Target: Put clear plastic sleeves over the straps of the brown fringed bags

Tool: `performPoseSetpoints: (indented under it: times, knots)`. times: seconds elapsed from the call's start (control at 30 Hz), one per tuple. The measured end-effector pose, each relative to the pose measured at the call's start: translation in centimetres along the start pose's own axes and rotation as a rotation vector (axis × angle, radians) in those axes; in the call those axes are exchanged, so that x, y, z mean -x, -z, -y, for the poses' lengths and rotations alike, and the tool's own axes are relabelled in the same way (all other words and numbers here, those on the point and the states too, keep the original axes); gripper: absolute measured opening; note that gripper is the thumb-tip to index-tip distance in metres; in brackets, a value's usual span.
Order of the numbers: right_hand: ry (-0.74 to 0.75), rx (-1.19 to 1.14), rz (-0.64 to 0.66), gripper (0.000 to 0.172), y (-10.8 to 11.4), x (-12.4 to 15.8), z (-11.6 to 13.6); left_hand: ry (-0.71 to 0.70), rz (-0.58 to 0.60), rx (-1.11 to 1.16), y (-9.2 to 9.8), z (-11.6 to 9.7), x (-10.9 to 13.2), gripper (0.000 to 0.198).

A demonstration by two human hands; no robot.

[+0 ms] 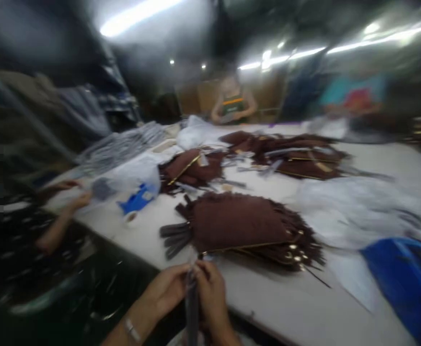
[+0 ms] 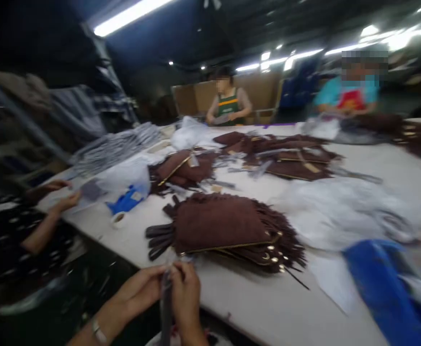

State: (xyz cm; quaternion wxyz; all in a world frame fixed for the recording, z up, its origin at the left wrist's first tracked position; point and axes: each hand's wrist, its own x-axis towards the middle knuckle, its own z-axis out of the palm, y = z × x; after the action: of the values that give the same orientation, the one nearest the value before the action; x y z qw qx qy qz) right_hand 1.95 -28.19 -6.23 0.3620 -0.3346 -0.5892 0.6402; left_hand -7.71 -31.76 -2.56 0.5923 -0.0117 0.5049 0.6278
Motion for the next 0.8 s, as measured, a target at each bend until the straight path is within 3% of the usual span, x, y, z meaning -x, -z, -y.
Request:
performPoseSetpoints:
  times: [0.07,0.13,0.47,0.67,0.8]
  knots:
    - [-0.003,0.058,0.013,0.026,-0.4,0.1,-0.4,-0.01,-0.078,0.036,2.4,-0.4,1.3,0.006]
    - [0.002,0.101,0.024,0.031,-0.1,-0.1,-0.6,-0.014,-0.119,0.049,3.1,-0.3,1.3,0.005]
    - [-0.005,0.181,0.029,0.033,-0.3,0.1,-0.9,-0.233,-0.132,-0.15,2.7,0.9,0.9,0.013]
    - [0.049,0.169,-0.064,0.036,-1.7,0.4,-0.3,-0.515,-0.308,-0.431,2.8,1.9,0.6,0.023]
    - [0.034,0.145,-0.074,0.038,-3.6,0.8,0.0,-0.648,-0.35,-0.588,2.9,2.2,0.8,0.027]
